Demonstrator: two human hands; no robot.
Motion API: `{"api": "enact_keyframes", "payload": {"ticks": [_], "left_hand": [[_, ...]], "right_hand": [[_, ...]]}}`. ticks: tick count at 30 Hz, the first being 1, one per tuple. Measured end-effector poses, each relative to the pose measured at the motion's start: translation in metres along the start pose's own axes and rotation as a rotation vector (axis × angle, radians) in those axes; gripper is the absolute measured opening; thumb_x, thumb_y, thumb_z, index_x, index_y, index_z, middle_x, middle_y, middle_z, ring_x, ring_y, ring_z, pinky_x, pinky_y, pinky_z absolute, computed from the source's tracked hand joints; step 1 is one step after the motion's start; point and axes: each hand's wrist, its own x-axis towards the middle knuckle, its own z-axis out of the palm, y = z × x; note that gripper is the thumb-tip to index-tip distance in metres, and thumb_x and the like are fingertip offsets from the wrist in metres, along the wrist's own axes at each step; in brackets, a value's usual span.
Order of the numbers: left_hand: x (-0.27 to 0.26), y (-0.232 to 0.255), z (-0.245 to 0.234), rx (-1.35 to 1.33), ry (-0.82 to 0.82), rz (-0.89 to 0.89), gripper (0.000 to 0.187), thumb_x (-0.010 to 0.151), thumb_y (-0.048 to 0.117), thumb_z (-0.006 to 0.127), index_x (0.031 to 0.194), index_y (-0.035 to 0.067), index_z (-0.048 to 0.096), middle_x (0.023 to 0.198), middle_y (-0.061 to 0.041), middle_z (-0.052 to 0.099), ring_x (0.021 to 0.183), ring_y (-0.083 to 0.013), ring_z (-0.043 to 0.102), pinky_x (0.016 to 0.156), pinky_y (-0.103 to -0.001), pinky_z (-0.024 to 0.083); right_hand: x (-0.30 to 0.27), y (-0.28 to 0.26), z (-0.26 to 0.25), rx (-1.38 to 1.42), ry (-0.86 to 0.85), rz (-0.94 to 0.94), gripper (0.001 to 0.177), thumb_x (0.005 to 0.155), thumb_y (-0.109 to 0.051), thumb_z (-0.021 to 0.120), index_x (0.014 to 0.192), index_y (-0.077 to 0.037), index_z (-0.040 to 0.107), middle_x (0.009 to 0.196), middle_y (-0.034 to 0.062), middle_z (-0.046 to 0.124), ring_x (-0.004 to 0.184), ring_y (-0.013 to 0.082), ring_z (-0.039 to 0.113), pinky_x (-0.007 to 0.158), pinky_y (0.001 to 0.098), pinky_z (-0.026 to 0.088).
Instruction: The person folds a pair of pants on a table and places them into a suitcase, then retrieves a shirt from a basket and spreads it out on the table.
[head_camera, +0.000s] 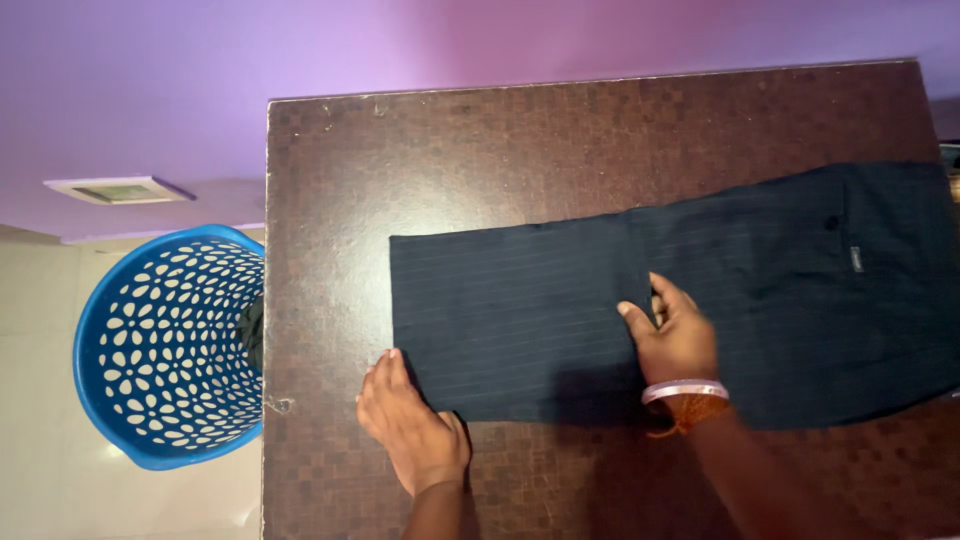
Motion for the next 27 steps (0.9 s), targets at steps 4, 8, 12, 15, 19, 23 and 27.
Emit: {"api": "enact_keyframes", "payload": {"ticks": [4,8,12,15,19,23,27], "left_hand": [[0.002,0.002,-0.003,0.073,-0.049,0.007,0.085,0.063,-0.008,0.058,0.145,0.013,0.044,0.148,-0.013,0.044,0.145,-0.0351,0.033,0.124,-0.056,0.015],[0.003,-0.002,-0.003,0.089,-0.057,0.066,0.080,0.061,-0.001,0.062,0.138,0.019,0.053,0.149,-0.015,0.042,0.142,-0.0386,0.032,0.121,-0.058,0.017],[0.003,-0.003,-0.002,0.100,-0.054,0.065,0.081,0.061,-0.001,0.059,0.141,0.015,0.055,0.150,-0.014,0.041,0.143,-0.0372,0.032,0.121,-0.058,0.017],[0.001,-0.004,0.001,0.135,-0.102,0.043,0.080,0.061,0.003,0.061,0.141,0.013,0.054,0.151,-0.014,0.041,0.143,-0.0375,0.030,0.121,-0.059,0.016],[0.005,-0.012,-0.004,0.048,-0.070,0.187,0.082,0.063,0.015,0.062,0.143,0.007,0.048,0.152,-0.023,0.034,0.142,-0.0462,0.024,0.117,-0.066,0.012],[0.004,-0.019,-0.024,-0.090,-0.140,0.399,0.082,0.077,0.038,0.064,0.147,0.001,0.044,0.160,-0.031,0.020,0.146,-0.0539,0.013,0.111,-0.073,0.005],[0.028,-0.003,-0.016,0.109,-0.136,0.525,0.073,0.086,0.048,0.056,0.146,0.008,0.044,0.161,-0.018,0.026,0.149,-0.0443,0.016,0.115,-0.069,0.006]], "right_hand": [[0.008,-0.004,-0.011,-0.206,-0.074,0.098,0.070,0.081,-0.020,0.081,0.146,-0.014,0.059,0.103,0.0077,0.067,0.086,0.0232,0.062,0.082,0.0354,0.056],[0.002,0.022,-0.008,-0.580,0.204,-0.636,0.068,0.082,-0.027,0.075,0.142,-0.004,0.057,0.141,0.0194,0.061,0.124,0.0371,0.058,0.102,0.0474,0.045],[-0.010,0.041,0.000,-0.735,0.133,-0.754,0.062,0.094,-0.033,0.057,0.147,-0.003,0.049,0.155,0.0185,0.048,0.144,0.0385,0.043,0.117,0.0543,0.034],[-0.011,0.042,0.002,-0.785,0.095,-0.701,0.067,0.091,-0.036,0.054,0.148,-0.001,0.046,0.157,0.0200,0.044,0.147,0.0386,0.039,0.119,0.0561,0.030],[-0.011,0.040,0.000,-0.809,0.076,-0.677,0.068,0.091,-0.038,0.053,0.148,-0.002,0.044,0.157,0.0211,0.042,0.148,0.0385,0.035,0.119,0.0559,0.027],[-0.011,0.036,0.002,-0.841,0.064,-0.644,0.070,0.089,-0.039,0.053,0.148,-0.003,0.043,0.156,0.0209,0.041,0.148,0.0388,0.034,0.119,0.0554,0.027],[-0.010,0.034,0.000,-0.844,0.031,-0.616,0.070,0.089,-0.039,0.054,0.148,-0.004,0.042,0.157,0.0199,0.039,0.149,0.0386,0.030,0.119,0.0553,0.025]]}}
